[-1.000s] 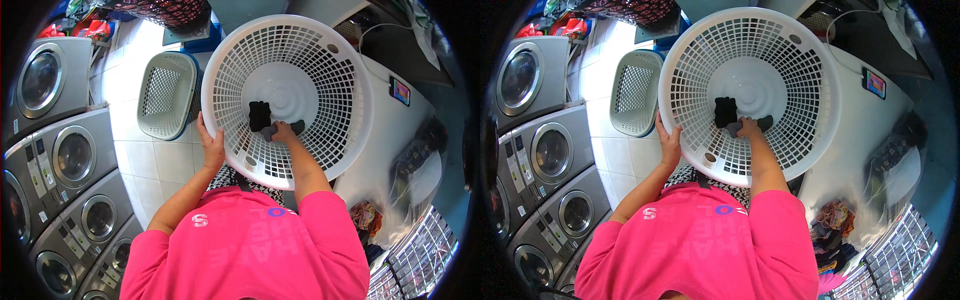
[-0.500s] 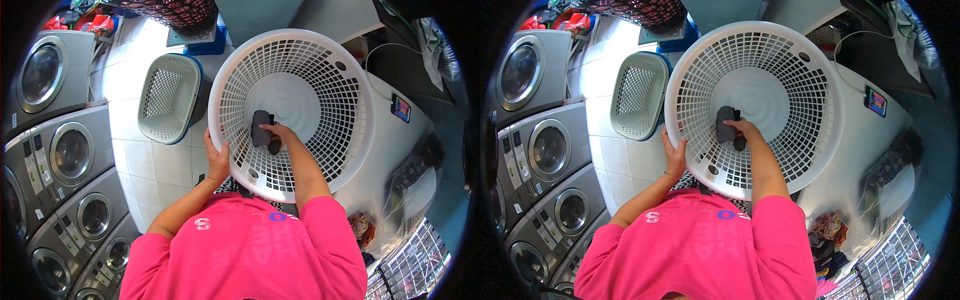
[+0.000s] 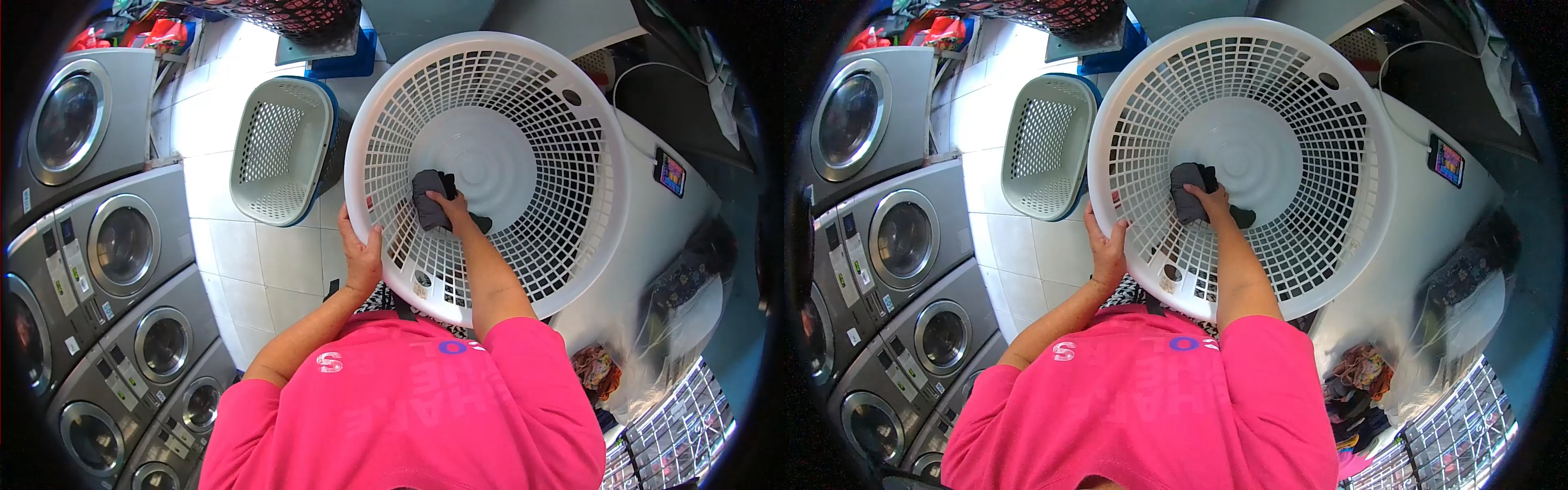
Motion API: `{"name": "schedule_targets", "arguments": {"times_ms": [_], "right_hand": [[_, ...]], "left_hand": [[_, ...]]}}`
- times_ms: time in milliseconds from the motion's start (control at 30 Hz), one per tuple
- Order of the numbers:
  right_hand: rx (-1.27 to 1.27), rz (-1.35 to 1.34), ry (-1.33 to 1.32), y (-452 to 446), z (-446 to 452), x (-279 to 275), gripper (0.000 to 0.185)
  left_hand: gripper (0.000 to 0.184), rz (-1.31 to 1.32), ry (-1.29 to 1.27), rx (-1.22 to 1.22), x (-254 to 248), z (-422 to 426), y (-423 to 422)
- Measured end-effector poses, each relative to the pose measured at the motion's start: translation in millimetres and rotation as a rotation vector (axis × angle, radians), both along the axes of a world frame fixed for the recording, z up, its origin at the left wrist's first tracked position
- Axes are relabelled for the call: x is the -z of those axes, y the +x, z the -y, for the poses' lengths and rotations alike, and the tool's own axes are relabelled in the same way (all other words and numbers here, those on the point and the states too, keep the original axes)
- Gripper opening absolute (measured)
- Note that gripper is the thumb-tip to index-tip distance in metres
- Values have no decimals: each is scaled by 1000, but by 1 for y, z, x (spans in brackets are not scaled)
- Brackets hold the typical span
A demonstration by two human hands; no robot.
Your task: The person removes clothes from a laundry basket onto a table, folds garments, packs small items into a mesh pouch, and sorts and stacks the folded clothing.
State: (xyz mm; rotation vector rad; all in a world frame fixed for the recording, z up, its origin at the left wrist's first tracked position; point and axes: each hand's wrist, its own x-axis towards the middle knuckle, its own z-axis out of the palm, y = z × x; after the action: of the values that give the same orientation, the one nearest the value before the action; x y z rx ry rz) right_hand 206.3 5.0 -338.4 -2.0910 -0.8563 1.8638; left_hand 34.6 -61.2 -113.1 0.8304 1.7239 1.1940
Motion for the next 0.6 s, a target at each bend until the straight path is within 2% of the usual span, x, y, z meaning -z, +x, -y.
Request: {"name": "schedule_targets", "arguments": {"times_ms": [100, 167, 233, 300, 367, 400, 467, 500, 567, 600], "right_hand": [[76, 53, -38, -3, 4, 21, 93], [231, -202, -78, -3, 5, 32, 86], [246, -203, -87, -11, 2, 7, 81], [267, -199, -93, -13, -11, -44, 76], [143, -259, -226, -10, -23, -87, 72], [147, -256, -225, -6, -23, -75, 72], [-54, -236, -314, 1, -24, -31, 77], [-55, -232, -314, 0, -21, -16, 77], [-129, -137, -78, -3, -15, 1, 66], [-127, -134, -75, -2, -18, -15, 66]], "left_hand": [[56, 9, -8, -4, -3, -1, 0], [56, -1, -15, -5, -3, -3, 0], [56, 16, -9, -10, -2, -1, 0], [55, 27, -10, -15, -5, -2, 1], [55, 40, -6, -16, -5, -2, 2], [55, 38, -1, -16, -5, -2, 1], [55, 41, 7, -16, -4, -3, 1], [55, 25, 6, -14, -3, -3, 1], [55, 9, 8, -11, -2, -2, 0], [55, 23, 7, -16, -2, -2, 0]]}}
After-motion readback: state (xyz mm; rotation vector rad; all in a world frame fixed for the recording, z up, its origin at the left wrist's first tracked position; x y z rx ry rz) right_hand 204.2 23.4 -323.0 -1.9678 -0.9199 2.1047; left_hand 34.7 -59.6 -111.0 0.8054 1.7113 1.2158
